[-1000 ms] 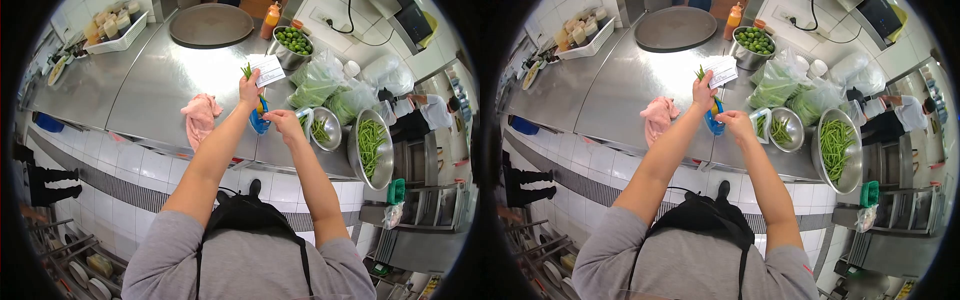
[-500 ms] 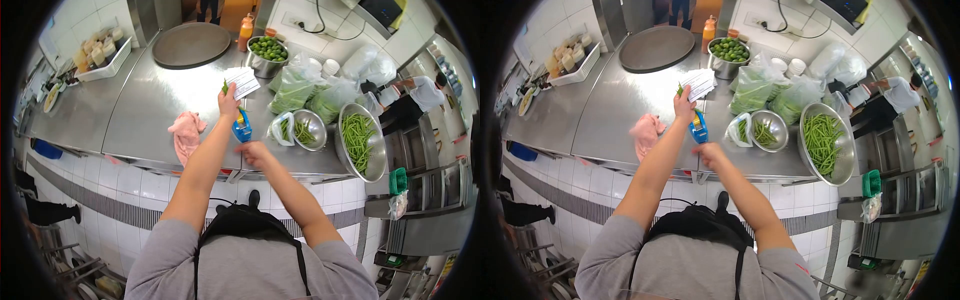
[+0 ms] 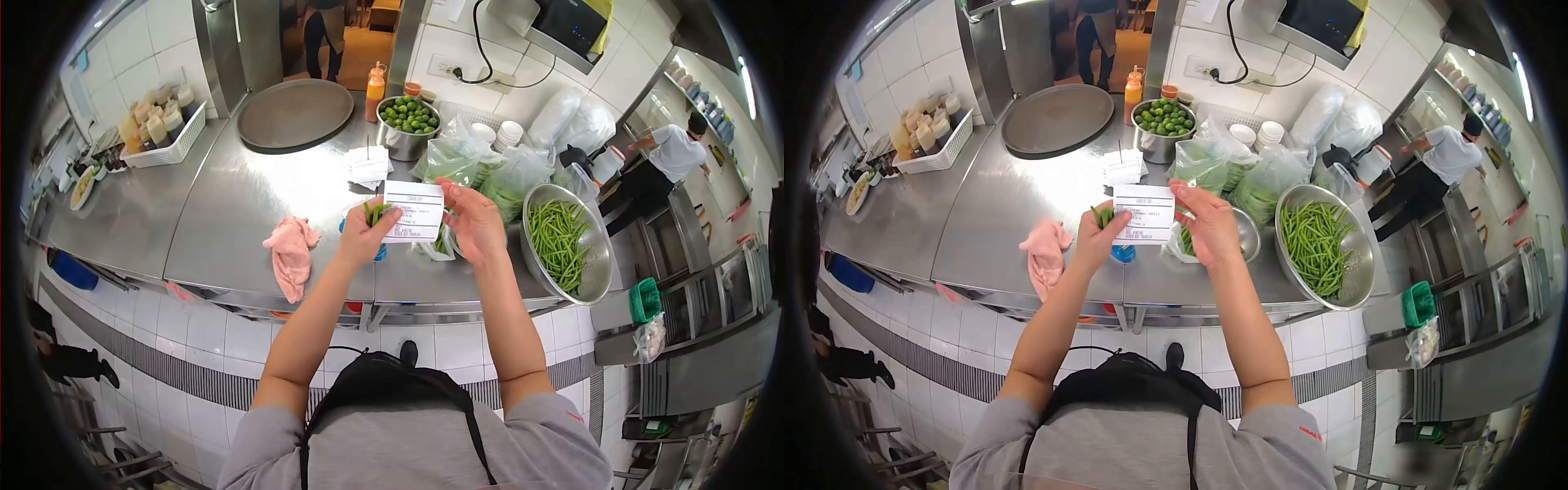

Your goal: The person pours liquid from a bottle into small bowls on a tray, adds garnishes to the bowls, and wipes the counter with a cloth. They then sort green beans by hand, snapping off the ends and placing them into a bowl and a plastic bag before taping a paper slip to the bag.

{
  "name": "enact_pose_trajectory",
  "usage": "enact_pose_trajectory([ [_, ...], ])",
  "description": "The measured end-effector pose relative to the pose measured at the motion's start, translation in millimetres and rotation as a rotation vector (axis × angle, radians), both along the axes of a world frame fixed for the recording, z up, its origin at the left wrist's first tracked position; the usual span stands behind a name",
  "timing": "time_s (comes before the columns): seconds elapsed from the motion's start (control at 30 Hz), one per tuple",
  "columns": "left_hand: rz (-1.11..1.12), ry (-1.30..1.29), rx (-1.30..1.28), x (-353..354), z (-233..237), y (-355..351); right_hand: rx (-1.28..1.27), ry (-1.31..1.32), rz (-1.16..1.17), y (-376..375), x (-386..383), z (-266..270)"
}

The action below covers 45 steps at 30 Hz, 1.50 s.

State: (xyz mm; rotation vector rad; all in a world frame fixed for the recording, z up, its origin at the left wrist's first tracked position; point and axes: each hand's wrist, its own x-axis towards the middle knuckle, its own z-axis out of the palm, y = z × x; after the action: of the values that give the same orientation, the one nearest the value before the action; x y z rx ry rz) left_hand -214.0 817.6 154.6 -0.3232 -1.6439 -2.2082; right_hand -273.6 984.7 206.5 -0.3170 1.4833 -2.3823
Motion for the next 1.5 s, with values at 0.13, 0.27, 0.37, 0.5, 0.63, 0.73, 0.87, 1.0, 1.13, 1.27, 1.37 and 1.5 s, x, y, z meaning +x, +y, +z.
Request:
enact_pose_trajectory([
  [0.13, 0.052, 0.027, -0.041, 11, 8, 2, 0.004, -0.019, 0.071, -4, 8, 5],
  [0.27, 0.067, -0.012, -0.104, 19, 8, -2, 0.049, 0.102, -0.026, -11, 16, 5],
  [0.37, 0.151, 0.075, -0.154, 26, 15, 2, 0.208, 0.369, -0.137, -12, 22, 6],
  [0.5, 0.248, 0.105, -0.313, 35, 26, 4, 0.193, 0.472, -0.218, -10, 35, 16],
  [0.63, 0.276, 0.165, -0.325, 36, 31, 7, 0.067, 0.436, -0.123, -4, 40, 27],
  [0.73, 0.242, 0.135, -0.256, 34, 28, 9, -0.116, 0.278, -0.007, 1, 39, 29],
  [0.87, 0.205, 0.065, -0.204, 34, 27, 17, -0.121, 0.233, -0.071, 2, 32, 19],
  [1.0, 0.168, -0.084, -0.114, 40, 22, 16, 0.011, 0.506, -0.45, 21, -37, 31],
  [1.13, 0.021, -0.21, 0.213, 53, 10, 14, 0.075, 0.668, -0.618, 60, -145, 74],
  [1.27, -0.146, -0.279, 0.76, 62, 0, 18, 0.051, 0.762, -0.707, 78, -217, 114],
  [1.37, -0.053, -0.328, 0.807, 61, -11, 23, -0.001, 0.74, -0.669, 80, -261, 129],
  [1.5, 0.051, -0.385, 0.879, 54, -19, 34, 0.024, 0.739, -0.697, 72, -313, 127],
])
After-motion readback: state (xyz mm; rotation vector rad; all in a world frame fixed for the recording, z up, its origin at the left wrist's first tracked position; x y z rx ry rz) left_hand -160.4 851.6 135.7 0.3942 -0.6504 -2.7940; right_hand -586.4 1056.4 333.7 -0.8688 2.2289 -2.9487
